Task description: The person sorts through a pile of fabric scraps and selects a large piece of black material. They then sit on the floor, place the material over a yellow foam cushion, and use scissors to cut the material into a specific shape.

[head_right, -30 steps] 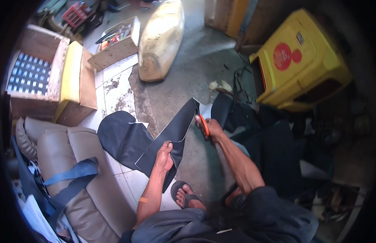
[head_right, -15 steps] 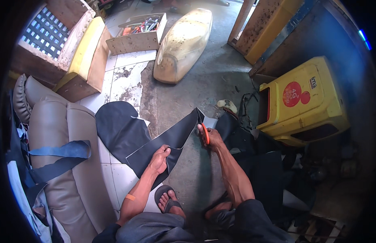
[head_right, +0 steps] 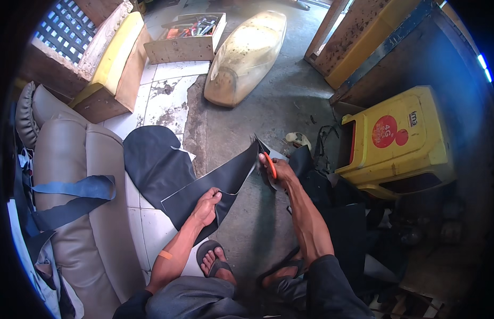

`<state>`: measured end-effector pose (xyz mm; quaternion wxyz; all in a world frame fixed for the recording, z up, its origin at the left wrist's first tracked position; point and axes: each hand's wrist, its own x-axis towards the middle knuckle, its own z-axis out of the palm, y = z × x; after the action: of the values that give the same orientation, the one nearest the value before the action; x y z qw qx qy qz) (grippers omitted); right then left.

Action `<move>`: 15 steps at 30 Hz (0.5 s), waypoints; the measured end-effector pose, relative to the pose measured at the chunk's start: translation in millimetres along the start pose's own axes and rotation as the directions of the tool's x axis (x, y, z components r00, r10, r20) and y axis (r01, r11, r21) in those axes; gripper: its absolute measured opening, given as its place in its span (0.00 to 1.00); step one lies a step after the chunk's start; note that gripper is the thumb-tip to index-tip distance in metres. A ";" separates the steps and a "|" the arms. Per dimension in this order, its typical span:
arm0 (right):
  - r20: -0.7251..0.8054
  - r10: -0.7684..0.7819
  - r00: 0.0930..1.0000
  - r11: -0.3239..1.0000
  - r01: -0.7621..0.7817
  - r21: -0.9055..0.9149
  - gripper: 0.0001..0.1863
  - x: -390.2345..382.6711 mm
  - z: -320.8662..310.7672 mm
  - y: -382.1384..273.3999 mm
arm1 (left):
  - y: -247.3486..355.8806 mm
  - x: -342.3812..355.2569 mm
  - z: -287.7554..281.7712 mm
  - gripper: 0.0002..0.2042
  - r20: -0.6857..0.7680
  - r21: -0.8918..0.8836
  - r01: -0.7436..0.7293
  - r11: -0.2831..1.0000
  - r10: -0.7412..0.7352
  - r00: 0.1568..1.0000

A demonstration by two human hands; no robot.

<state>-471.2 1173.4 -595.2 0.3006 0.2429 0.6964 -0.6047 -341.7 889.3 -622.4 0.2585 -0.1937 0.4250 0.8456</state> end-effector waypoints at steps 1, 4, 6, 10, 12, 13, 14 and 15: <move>-0.030 0.000 1.000 0.998 -0.002 -0.056 0.35 0.1 4.2 -2.1 | 1.7 -4.7 0.1 0.04 -0.006 -0.004 -0.010 1.000 0.010 1.000; -0.143 -0.109 0.984 0.966 0.071 -0.248 0.32 -8.5 9.7 -5.8 | 1.7 -5.2 -8.2 0.04 -0.041 0.038 -0.026 0.999 0.028 0.999; -0.242 -0.265 0.933 0.934 0.187 -0.304 0.41 -7.4 -9.1 24.2 | 0.7 2.5 2.1 0.03 -0.071 0.128 -0.110 0.986 0.120 0.990; -0.483 -0.232 0.844 0.813 -0.105 -0.573 0.41 -51.9 -76.1 46.2 | -13.6 -2.0 14.5 0.05 -0.143 0.137 -0.251 0.958 0.270 0.952; -0.790 -0.243 0.563 0.832 -0.298 -0.467 0.40 -80.9 -94.4 44.7 | -24.2 -2.1 31.5 0.05 -0.173 0.287 -0.398 0.871 0.456 0.873; -0.796 -0.245 0.554 0.868 -0.240 -0.435 0.38 -98.8 -104.3 44.0 | -26.9 -2.1 53.6 0.04 -0.164 0.436 -0.444 0.783 0.554 0.816; -0.795 -0.245 0.555 0.901 -0.172 -0.398 0.36 -110.6 -104.6 47.0 | -28.9 -2.7 67.3 0.03 -0.138 0.583 -0.469 0.663 0.651 0.747; -0.734 -0.309 0.605 0.890 -0.087 -0.447 0.33 -118.8 -97.8 56.7 | -32.1 -0.9 77.9 0.02 -0.106 0.708 -0.474 0.524 0.742 0.662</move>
<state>-360.3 1281.6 -541.5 -0.0294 0.3641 0.8879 -0.2796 -330.1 969.1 -597.9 -0.1048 -0.0975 0.7629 0.6304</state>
